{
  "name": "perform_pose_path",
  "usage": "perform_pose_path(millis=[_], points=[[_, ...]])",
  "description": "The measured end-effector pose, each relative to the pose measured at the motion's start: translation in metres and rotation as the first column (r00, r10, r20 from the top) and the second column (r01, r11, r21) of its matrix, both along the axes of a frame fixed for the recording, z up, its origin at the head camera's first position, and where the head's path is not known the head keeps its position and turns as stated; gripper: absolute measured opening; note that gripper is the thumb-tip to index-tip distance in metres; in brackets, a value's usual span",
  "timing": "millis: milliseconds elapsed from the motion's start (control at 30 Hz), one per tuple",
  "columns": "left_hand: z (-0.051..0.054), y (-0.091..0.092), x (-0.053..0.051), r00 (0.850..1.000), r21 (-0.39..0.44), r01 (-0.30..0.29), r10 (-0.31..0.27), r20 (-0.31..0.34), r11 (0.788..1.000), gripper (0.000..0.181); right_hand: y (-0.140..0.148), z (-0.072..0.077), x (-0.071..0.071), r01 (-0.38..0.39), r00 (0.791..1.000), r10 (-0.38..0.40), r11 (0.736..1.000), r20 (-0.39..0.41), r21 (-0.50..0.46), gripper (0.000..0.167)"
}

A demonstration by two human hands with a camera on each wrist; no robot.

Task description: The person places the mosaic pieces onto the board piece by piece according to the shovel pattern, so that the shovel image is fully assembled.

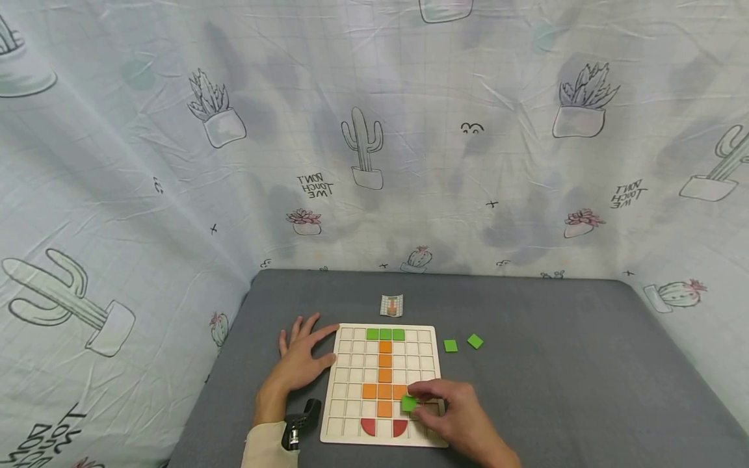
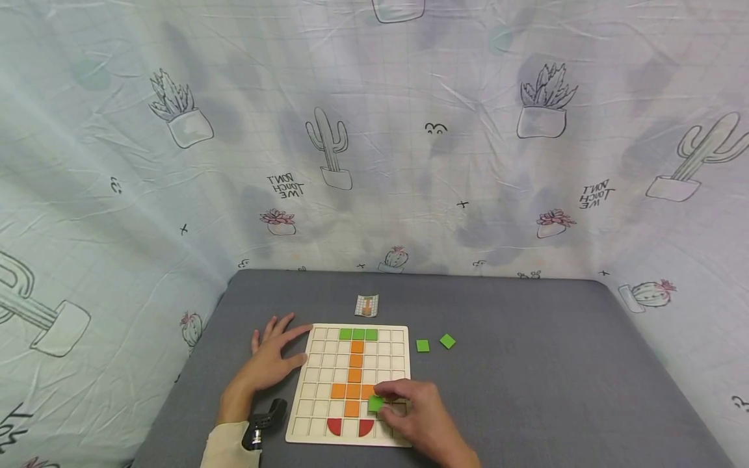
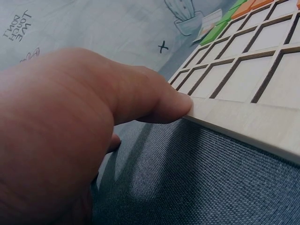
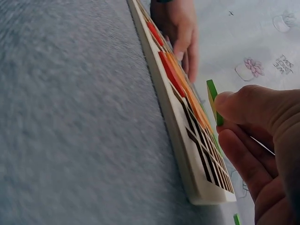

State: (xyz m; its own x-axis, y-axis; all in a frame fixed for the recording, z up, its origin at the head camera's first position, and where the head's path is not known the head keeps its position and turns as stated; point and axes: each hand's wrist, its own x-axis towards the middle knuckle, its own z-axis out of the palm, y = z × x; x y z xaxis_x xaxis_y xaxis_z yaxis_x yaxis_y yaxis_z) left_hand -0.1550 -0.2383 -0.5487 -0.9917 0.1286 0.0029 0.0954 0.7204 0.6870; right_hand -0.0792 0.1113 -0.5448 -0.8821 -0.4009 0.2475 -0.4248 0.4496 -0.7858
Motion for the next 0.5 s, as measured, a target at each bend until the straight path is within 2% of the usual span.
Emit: perform_pose_path(millis=[333,500], points=[[-0.001,0.0,-0.001,1.0,0.004,-0.003,0.003,-0.006,1.0,0.06,-0.01,-0.005,0.001,-0.029,0.996,0.036,0.996,-0.079,0.086,0.033],[-0.001,0.0,-0.001,1.0,0.007,0.001,-0.001,-0.008,1.0,0.06,-0.013,-0.005,0.001,-0.052,0.997,0.058,0.992,-0.054,0.117,0.034]])
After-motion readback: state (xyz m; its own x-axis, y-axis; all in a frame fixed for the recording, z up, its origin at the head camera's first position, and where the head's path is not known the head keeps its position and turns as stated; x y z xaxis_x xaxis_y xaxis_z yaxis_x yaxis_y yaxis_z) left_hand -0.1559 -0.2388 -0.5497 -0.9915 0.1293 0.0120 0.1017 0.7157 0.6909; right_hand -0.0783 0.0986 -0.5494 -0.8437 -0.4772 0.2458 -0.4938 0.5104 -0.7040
